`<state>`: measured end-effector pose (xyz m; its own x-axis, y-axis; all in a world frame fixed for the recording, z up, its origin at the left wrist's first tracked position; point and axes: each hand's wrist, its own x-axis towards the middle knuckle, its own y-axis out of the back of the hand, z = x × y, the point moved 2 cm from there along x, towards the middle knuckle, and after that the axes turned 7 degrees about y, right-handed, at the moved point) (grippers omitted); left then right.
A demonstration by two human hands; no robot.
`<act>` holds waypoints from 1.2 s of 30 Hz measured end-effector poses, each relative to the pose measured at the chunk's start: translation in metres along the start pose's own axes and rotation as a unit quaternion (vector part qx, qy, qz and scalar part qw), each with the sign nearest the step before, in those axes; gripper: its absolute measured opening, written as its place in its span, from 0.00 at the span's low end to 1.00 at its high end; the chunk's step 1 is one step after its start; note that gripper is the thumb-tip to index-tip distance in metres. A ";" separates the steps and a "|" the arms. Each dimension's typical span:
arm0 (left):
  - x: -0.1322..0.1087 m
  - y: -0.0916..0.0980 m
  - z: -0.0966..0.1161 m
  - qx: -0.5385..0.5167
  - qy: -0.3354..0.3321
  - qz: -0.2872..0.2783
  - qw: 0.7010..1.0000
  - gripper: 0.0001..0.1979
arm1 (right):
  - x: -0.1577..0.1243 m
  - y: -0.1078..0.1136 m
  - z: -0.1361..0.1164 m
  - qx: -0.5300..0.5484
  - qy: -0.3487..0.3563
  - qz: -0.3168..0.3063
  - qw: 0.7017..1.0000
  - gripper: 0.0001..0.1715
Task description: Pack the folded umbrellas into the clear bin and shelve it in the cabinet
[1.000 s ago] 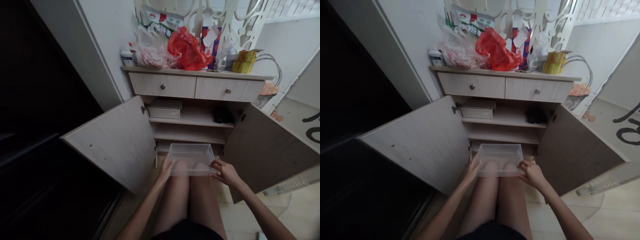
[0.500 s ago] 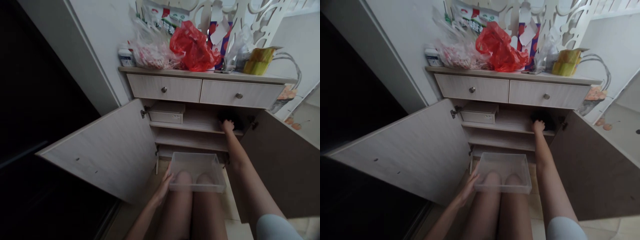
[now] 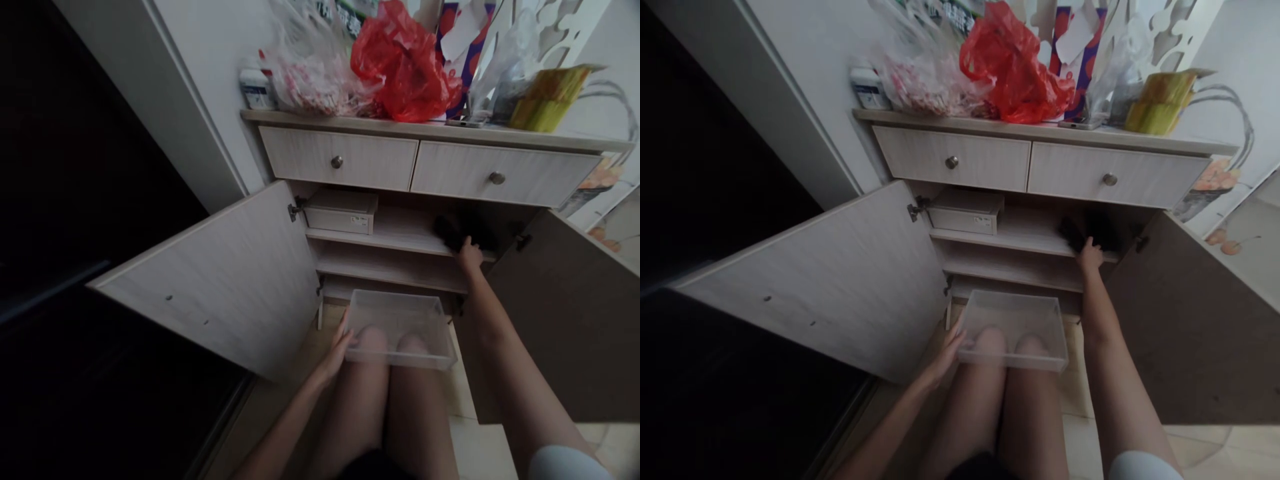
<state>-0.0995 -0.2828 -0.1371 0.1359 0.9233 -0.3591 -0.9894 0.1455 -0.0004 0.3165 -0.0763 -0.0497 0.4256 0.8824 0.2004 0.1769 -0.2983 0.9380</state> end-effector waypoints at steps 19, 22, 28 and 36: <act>-0.010 -0.008 0.007 0.001 -0.015 0.002 1.000 0.45 | -0.184 0.040 0.009 0.277 0.416 -0.253 0.828 0.24; -0.011 -0.007 0.005 0.014 0.009 -0.002 1.000 0.46 | -0.197 0.022 -0.010 0.163 0.457 -0.245 0.839 0.25; -0.013 -0.002 0.011 0.007 0.001 -0.005 1.000 0.44 | -0.211 0.000 -0.046 -0.142 0.431 -0.182 0.872 0.20; -0.007 0.001 0.013 0.019 0.011 -0.003 1.000 0.42 | -0.113 0.028 -0.065 -0.114 0.368 -0.183 0.905 0.24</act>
<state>-0.1004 -0.2842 -0.1223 0.1401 0.9148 -0.3789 -0.9858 0.1648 0.0334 0.2153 -0.1604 -0.0273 -0.3445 0.9353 -0.0804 -0.0369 0.0721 0.9967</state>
